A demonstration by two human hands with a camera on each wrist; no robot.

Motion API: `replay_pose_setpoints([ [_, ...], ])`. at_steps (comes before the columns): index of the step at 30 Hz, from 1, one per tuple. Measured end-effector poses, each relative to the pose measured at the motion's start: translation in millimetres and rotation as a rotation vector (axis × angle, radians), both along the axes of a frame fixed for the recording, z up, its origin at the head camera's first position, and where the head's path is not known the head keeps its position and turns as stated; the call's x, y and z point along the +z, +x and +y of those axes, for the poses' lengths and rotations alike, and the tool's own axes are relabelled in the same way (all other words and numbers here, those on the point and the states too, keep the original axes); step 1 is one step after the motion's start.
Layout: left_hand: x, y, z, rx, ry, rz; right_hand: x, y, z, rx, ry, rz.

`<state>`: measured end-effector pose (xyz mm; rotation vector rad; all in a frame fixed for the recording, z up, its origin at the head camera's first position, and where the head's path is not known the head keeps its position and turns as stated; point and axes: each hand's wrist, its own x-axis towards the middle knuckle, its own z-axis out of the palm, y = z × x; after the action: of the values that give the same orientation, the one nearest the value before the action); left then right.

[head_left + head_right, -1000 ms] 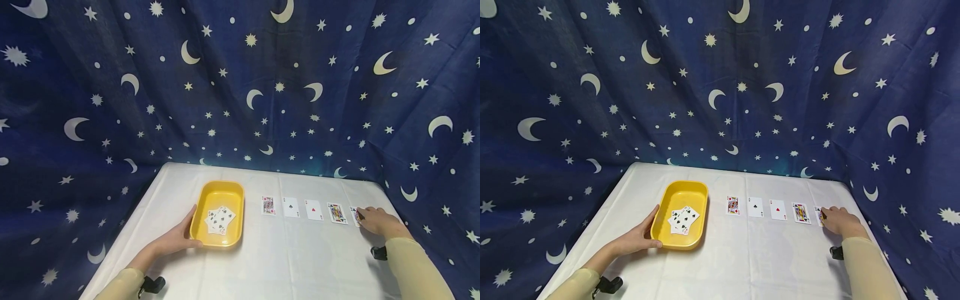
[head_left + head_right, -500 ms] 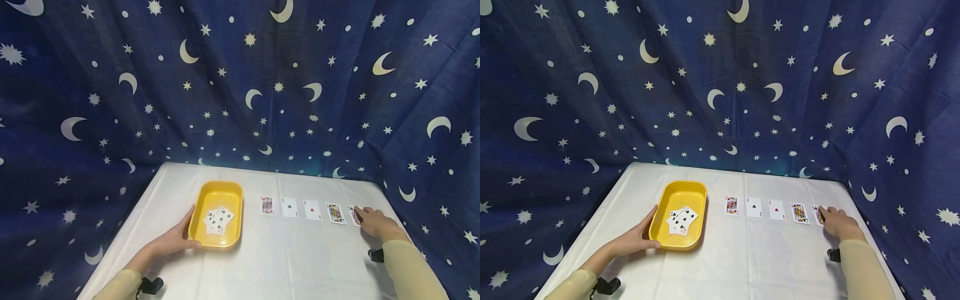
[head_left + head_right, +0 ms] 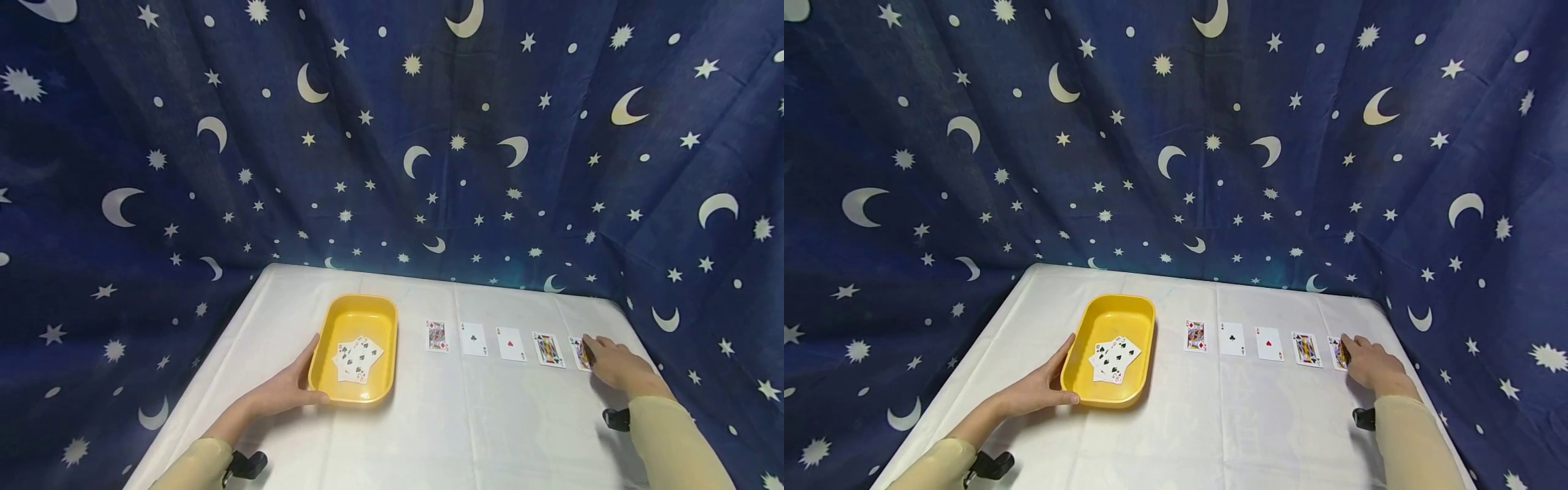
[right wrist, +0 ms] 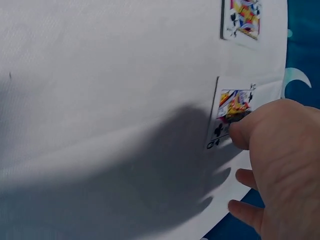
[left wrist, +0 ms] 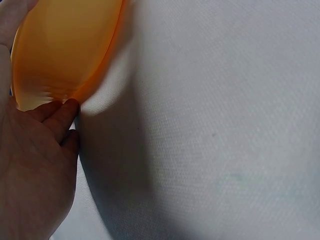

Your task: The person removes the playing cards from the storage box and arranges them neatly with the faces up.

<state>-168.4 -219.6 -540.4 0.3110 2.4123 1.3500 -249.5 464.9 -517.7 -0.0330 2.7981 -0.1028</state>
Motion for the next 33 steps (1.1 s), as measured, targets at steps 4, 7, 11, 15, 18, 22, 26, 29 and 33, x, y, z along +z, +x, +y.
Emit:
replay_pose_setpoints([
  [4,-0.3,-0.6,-1,0.001,0.0,-0.002,2.0,-0.8,-9,0.038,-0.016,0.08],
  [7,-0.9,-1.1,-1,-0.005,-0.001,0.005,4.0,-2.1,-25,0.082,-0.053,0.144],
  [11,-3.0,-2.4,-1,-0.012,-0.007,0.009,6.5,-7.4,-56,0.142,-0.079,0.202],
  [15,-4.4,-2.9,-1,-0.008,-0.018,-0.001,9.0,-13.6,-96,0.209,-0.098,0.252],
  [18,-4.4,-2.4,-2,-0.008,-0.011,-0.002,10.1,-15.8,-131,0.3,-0.116,0.328],
  [22,-4.4,-1.8,-4,-0.02,0.011,0.009,12.5,-15.6,-181,0.422,-0.133,0.416],
  [26,-5.3,-1.6,-4,-0.023,0.007,0.025,19.1,-10.6,-231,0.48,-0.199,0.421],
  [29,-5.2,-1.6,-3,-0.023,0.005,0.029,24.3,-4.2,-266,0.506,-0.247,0.398],
  [33,-3.5,-1.0,-3,-0.018,0.003,0.023,27.8,4.2,-306,0.511,-0.261,0.325],
])
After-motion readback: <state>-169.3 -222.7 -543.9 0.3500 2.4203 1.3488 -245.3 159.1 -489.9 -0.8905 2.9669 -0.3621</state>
